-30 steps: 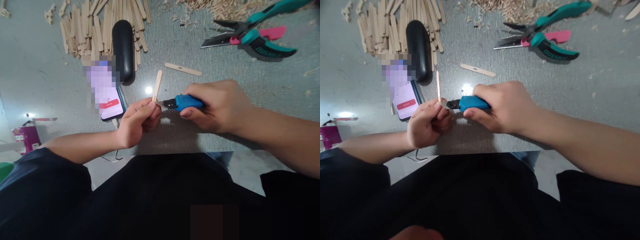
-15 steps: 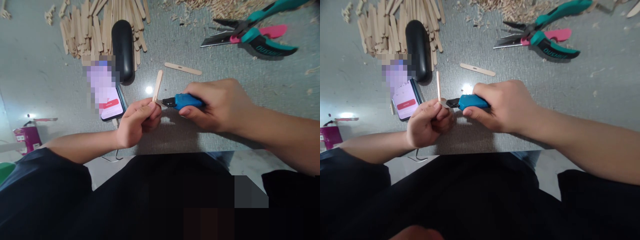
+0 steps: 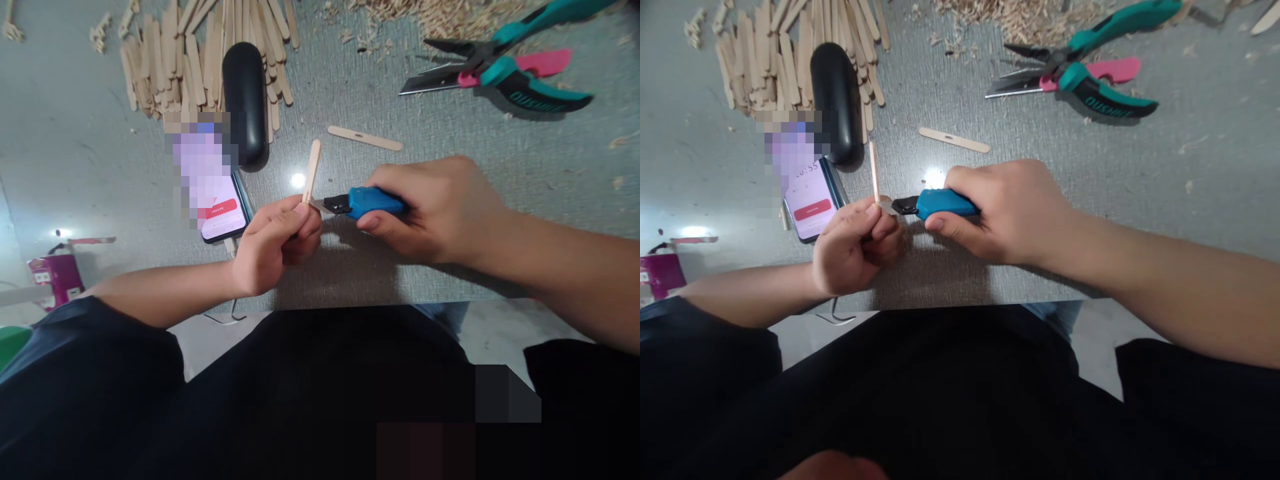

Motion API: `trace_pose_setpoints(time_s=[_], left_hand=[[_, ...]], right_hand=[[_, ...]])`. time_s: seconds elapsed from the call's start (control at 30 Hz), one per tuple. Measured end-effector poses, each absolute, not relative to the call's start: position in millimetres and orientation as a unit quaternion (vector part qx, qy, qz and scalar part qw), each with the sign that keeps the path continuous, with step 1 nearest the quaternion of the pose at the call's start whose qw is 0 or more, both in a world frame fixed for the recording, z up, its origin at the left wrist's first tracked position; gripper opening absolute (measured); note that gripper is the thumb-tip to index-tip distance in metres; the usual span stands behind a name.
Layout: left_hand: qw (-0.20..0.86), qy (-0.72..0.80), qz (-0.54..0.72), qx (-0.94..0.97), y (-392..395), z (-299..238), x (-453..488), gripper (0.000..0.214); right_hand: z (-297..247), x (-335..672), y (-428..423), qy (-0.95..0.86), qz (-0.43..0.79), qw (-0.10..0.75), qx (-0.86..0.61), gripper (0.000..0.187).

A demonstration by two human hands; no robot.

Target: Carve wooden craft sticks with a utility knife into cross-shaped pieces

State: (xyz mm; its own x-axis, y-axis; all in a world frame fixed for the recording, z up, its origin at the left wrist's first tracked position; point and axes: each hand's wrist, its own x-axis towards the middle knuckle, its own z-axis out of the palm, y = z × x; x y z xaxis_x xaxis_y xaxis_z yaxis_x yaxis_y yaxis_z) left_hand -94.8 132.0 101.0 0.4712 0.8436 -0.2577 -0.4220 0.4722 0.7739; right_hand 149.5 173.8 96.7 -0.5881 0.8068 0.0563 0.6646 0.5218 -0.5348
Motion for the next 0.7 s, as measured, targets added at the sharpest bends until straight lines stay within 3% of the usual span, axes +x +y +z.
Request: trace_pose_setpoints(time_s=[0.43,0.7], left_hand=[[0.785,0.324,0.405,0.338,130.9,100.2,-94.0,0.048],[0.723,0.331,0.428,0.429,126.9,93.1,-91.1,0.058]], right_hand=[[101.5,149.4,175.8,-0.856,0.257,0.131,-0.428,0.074],[100.7,149.9,175.4,-0.872,0.224,0.104,-0.423,0.079]])
